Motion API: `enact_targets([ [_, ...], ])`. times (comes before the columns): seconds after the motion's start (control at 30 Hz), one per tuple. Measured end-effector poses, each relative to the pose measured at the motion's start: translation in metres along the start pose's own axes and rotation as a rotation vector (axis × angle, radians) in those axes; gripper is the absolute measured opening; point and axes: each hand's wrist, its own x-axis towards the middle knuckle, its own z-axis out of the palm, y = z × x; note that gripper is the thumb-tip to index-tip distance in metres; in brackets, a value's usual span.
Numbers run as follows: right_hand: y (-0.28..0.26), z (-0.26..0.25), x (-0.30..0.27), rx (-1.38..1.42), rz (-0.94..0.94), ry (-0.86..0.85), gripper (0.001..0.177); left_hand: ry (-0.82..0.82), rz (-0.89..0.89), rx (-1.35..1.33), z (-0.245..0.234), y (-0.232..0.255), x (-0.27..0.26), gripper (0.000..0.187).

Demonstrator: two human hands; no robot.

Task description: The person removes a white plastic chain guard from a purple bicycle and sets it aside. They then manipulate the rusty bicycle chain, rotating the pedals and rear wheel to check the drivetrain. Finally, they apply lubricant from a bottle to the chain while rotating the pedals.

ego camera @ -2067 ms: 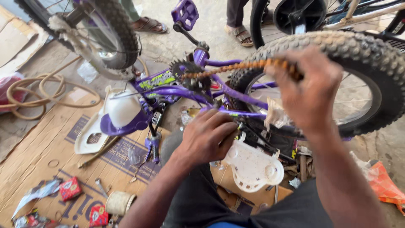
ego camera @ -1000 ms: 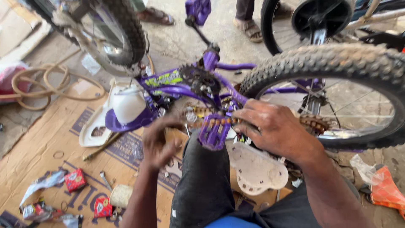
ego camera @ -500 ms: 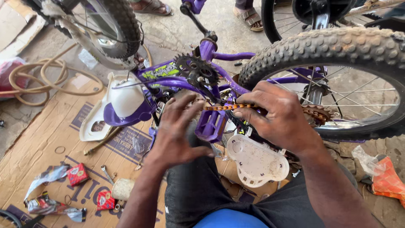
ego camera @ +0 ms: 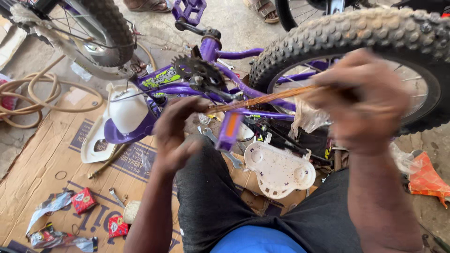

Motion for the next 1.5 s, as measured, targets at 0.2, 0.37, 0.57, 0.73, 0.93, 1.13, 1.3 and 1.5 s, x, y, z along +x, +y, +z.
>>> enact_targets([
  [0.2,-0.022,-0.030,0.002,-0.088,-0.026,-0.081,0.018,-0.063,0.023,0.348,0.017,-0.023,0.007,0.060],
  [0.37,0.015,-0.059,-0.019,-0.017,-0.008,0.006,0.015,-0.098,-0.027,0.290,0.005,-0.025,0.002,0.068],
  [0.57,0.066,-0.136,-0.065,0.138,0.295,0.048,0.018,0.069,-0.221,-0.137,0.034,-0.037,0.006,0.049],
  [0.73,0.049,-0.155,-0.079,-0.245,0.345,-0.247,0.027,0.289,-0.204,-1.049,0.090,-0.025,-0.004,0.051],
  [0.93,0.008,-0.086,-0.046,-0.447,0.220,-0.542,0.031,0.423,0.073,-0.147,0.113,-0.017,-0.007,0.039],
  [1.13,-0.003,-0.055,-0.021,-0.527,0.107,-0.570,0.041,0.220,-0.354,-0.563,0.065,-0.009,-0.001,0.058],
  [1.3,-0.015,-0.035,-0.017,-0.600,0.326,-0.539,0.041,0.217,-0.167,-0.797,0.076,-0.018,0.007,0.049],
  [1.5,0.002,-0.050,-0.025,-0.293,0.286,-0.260,0.012,0.257,-0.116,-0.653,0.083,-0.017,0.007,0.071],
])
